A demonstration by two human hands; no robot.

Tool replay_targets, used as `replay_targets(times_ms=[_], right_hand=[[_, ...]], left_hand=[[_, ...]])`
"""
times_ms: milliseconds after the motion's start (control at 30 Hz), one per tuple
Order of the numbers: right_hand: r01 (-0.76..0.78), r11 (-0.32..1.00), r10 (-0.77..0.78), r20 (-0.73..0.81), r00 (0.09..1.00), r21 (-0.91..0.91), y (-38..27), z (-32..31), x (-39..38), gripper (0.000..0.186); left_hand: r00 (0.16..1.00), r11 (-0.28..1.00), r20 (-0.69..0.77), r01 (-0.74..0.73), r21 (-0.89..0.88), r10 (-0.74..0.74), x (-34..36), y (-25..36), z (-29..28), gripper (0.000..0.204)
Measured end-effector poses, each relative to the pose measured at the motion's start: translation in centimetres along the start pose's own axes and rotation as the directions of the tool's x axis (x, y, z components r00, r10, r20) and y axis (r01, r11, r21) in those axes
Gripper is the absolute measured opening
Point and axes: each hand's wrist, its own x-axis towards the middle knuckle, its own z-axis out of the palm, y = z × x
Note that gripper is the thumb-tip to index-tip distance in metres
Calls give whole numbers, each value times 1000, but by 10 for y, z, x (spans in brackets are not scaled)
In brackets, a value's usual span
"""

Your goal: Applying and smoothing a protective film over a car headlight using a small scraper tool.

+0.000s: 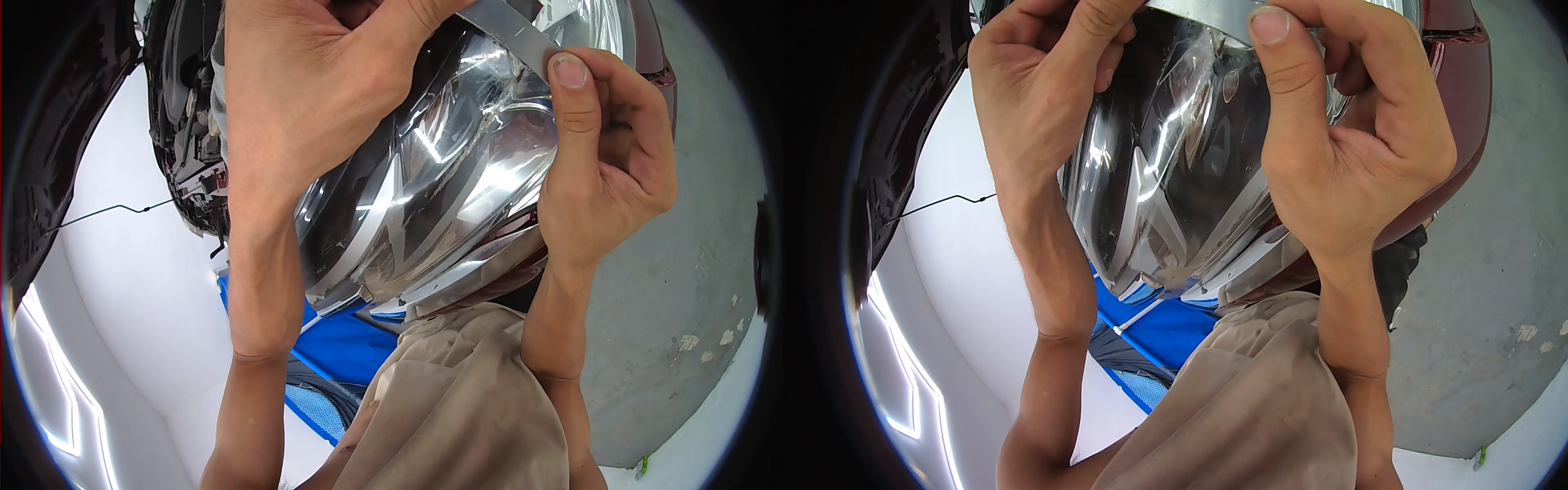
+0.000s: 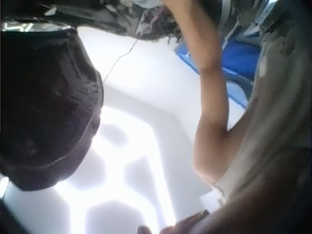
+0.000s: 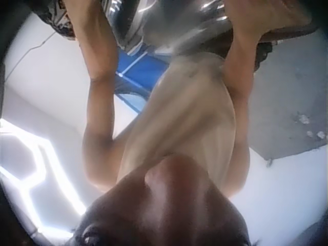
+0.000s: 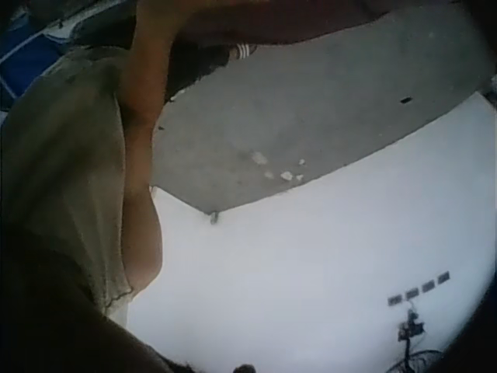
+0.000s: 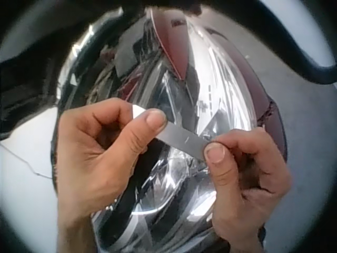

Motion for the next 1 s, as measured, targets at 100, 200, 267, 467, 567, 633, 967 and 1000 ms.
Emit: replay_targets(times_ms=[100,200,267,467,567,633,967,1000], right_hand=[[18,1000,-18,13,1000,15,1,-1,0,11],[11,1000,-12,20,1000,29,0,-3,0,11],[4,1000,-5,25,1000,22,0,-4,-1,11],[58,997,-52,110,993,-57,-5,-6,3,10],[103,992,-92,131,987,-78,0,-8,2,9],[109,992,-100,127,987,-64,0,-7,1,9],[162,986,-158,107,982,-37,2,-5,-2,8],[142,990,-139,86,987,-25,2,-4,-1,9]], left_hand=[[1000,1000,8,-13,-8,13,0,-3,0,34],[1000,1000,17,-17,-9,18,-1,0,0,34],[1000,1000,18,-3,-4,3,-2,1,-1,34],[999,999,36,15,-40,-13,-2,3,-2,35],[999,998,31,43,-47,-41,-2,5,-2,34],[999,998,45,4,-68,-1,-1,0,-3,32],[986,983,97,-121,-136,135,2,-25,-10,24],[986,983,98,-121,-138,135,3,-25,-9,24]])
